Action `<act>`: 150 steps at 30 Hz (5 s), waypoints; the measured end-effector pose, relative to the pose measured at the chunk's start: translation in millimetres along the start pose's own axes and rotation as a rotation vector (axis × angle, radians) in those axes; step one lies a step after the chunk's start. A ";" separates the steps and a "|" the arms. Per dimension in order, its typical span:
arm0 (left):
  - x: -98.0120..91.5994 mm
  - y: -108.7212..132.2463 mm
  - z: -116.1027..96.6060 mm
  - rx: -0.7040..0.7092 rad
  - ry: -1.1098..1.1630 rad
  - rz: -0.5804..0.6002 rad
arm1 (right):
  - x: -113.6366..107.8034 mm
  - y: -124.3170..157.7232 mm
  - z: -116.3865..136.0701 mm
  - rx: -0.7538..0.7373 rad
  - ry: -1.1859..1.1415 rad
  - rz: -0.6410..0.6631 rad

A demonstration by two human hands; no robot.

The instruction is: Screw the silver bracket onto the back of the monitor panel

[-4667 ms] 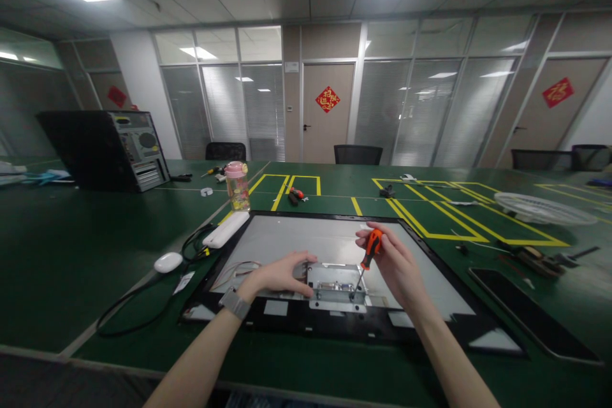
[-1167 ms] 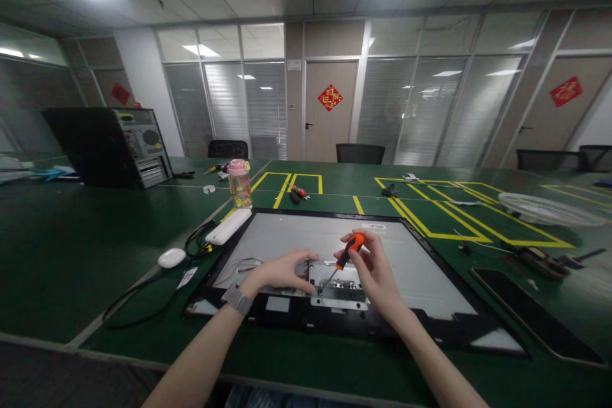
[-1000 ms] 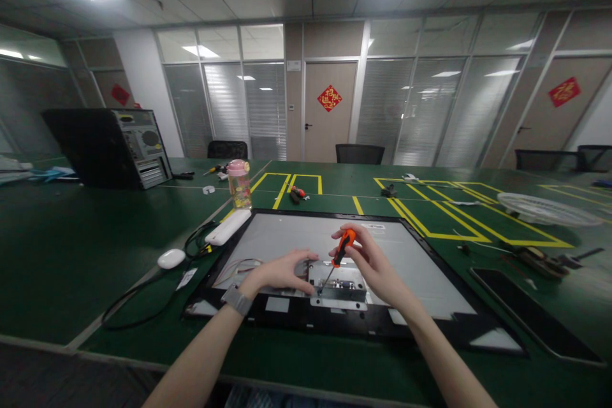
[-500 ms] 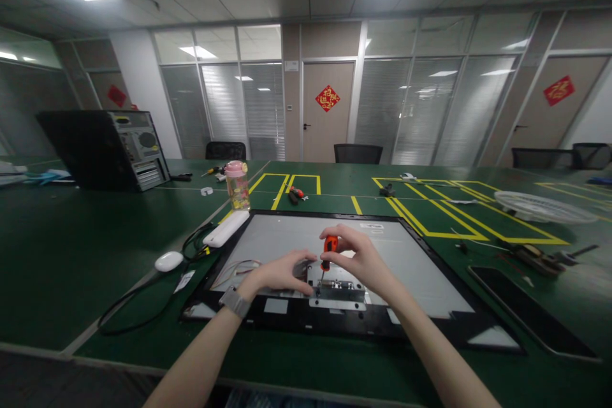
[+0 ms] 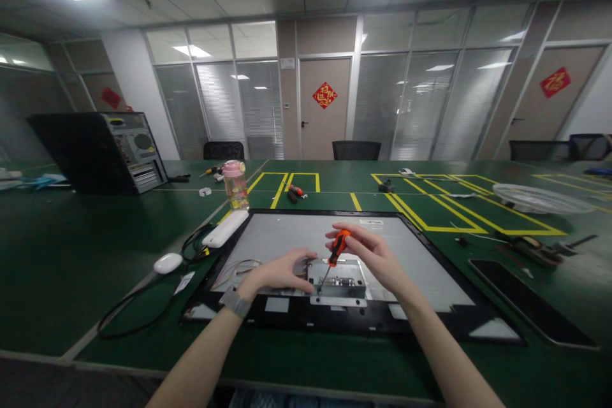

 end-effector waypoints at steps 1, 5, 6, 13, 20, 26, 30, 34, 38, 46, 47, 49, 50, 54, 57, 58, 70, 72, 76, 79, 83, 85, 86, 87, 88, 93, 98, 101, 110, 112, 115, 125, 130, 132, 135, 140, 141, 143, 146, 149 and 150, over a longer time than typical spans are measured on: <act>0.3 0.1 0.8 -0.003 -0.003 0.003 | 0.3 0.6 -0.5 -0.004 0.006 -0.007; 1.0 -0.3 3.0 -0.006 -0.008 0.000 | -4.8 2.0 -1.6 -0.097 0.110 -0.136; 1.0 -0.4 2.6 -0.003 -0.004 -0.002 | -7.7 3.0 1.1 -0.146 0.163 -0.189; -0.8 0.0 -3.3 0.007 0.002 -0.012 | -0.2 8.7 11.3 -0.230 0.187 -0.173; 0.8 -0.9 2.3 -0.001 -0.004 -0.017 | -7.4 8.5 16.3 -0.278 0.200 -0.235; 0.6 -1.0 1.9 0.018 -0.003 -0.013 | -0.9 9.9 16.6 -0.241 0.167 -0.173; 1.1 -0.7 3.4 0.013 -0.008 -0.007 | -4.7 8.9 13.6 -0.248 0.157 -0.202; 0.7 0.2 1.0 0.008 -0.004 -0.007 | -6.0 9.3 16.7 -0.285 0.214 -0.227; -0.4 0.4 -2.0 0.019 -0.006 -0.012 | 0.1 9.2 13.2 -0.212 0.138 -0.159; 1.7 -2.4 5.4 0.021 -0.011 -0.014 | -5.2 9.7 19.4 -0.284 0.204 -0.231; 1.6 -2.4 4.5 0.026 -0.008 -0.015 | -3.4 9.5 17.5 -0.260 0.187 -0.210; 1.3 -2.2 2.3 0.036 -0.004 -0.016 | 0.3 9.3 12.0 -0.198 0.139 -0.163; 1.3 -2.0 1.3 0.040 -0.003 -0.017 | 1.2 9.4 9.9 -0.176 0.117 -0.151; 1.0 -1.8 2.3 0.028 -0.016 -0.022 | -3.0 9.4 11.2 -0.217 0.155 -0.195; 1.4 -1.7 3.5 0.014 -0.026 -0.016 | -6.3 9.9 16.9 -0.283 0.210 -0.241; 1.4 -1.5 3.0 0.013 -0.024 -0.015 | -6.4 10.0 17.9 -0.289 0.216 -0.243; 0.6 -1.2 1.1 0.022 -0.016 -0.024 | -7.9 9.2 15.1 -0.297 0.262 -0.259; 0.1 -1.0 -0.5 0.025 -0.009 -0.024 | -5.8 10.0 18.5 -0.311 0.288 -0.246; -0.9 -0.1 -4.6 0.032 -0.018 -0.020 | 0.2 10.2 15.3 -0.255 0.236 -0.178; -0.1 -0.3 -3.2 0.031 -0.019 -0.017 | -3.2 9.1 11.8 -0.258 0.231 -0.204; 1.2 -1.0 2.3 0.010 -0.022 -0.015 | -10.5 10.3 18.6 -0.356 0.305 -0.291; 1.1 -1.1 1.8 0.014 -0.022 -0.014 | -9.6 11.2 21.0 -0.358 0.318 -0.290; 1.1 -1.1 0.6 0.021 -0.021 -0.012 | -8.0 11.3 20.8 -0.341 0.306 -0.272; 0.9 -1.1 -0.6 0.028 -0.018 -0.012 | -5.8 11.2 19.7 -0.314 0.282 -0.247; 0.6 -1.1 -1.6 0.035 -0.016 -0.013 | -3.7 11.0 17.8 -0.284 0.250 -0.221; 0.8 -1.3 0.3 0.030 -0.013 -0.015 | -5.6 10.4 15.3 -0.279 0.235 -0.232; 0.8 -0.7 0.7 0.016 -0.015 -0.012 | -5.2 11.6 20.1 -0.324 0.297 -0.240; 0.0 -0.3 -2.4 0.032 -0.008 -0.015 | 0.4 11.6 16.5 -0.260 0.232 -0.180; 1.9 -2.1 3.6 0.034 -0.011 -0.020 | -3.2 9.4 14.5 -0.270 0.201 -0.195; 2.0 -2.1 4.3 0.036 -0.012 -0.018 | -0.8 8.3 10.4 -0.210 0.146 -0.157; 2.3 -2.1 6.1 0.037 -0.016 -0.016 | -0.8 7.3 7.6 -0.156 0.070 -0.154; 2.1 -3.2 6.0 0.051 -0.013 -0.022 | 8.1 6.6 -7.9 -0.051 -0.143 -0.071; 1.7 -1.9 2.9 0.038 -0.013 -0.016 | 3.4 5.1 -10.7 -0.040 -0.138 -0.103; 1.3 -1.7 2.0 0.035 -0.011 -0.020 | 0.9 4.7 -9.8 -0.054 -0.121 -0.116; 0.6 -1.4 1.5 0.020 -0.012 -0.027 | 3.4 5.2 -11.1 -0.023 -0.137 -0.090; -0.2 0.2 -3.6 0.024 -0.007 -0.026 | 8.5 4.9 -10.9 0.007 -0.225 -0.075; -0.7 0.4 -4.4 0.028 -0.005 -0.029 | 7.9 4.4 -10.8 0.002 -0.239 -0.082; -1.1 0.7 -4.8 0.031 0.000 -0.031 | 5.5 3.5 -12.4 -0.003 -0.223 -0.095; -0.5 0.5 -1.8 0.016 -0.005 -0.027 | -0.7 3.3 -13.5 -0.029 -0.156 -0.123; -0.7 0.1 -0.2 0.005 -0.010 -0.027 | -1.9 4.1 -15.7 -0.009 -0.138 -0.117; -0.8 0.0 -0.7 0.007 -0.010 -0.025 | -1.1 4.4 -16.3 0.002 -0.142 -0.110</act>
Point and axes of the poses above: each hand's wrist, its own y-axis away from the middle knuckle, its own x-axis out of the palm, z = x × y, the point moved 10 cm from there along -y, towards the middle knuckle, and after that the axes turned 11 degrees about -z, right-handed, at the moved point
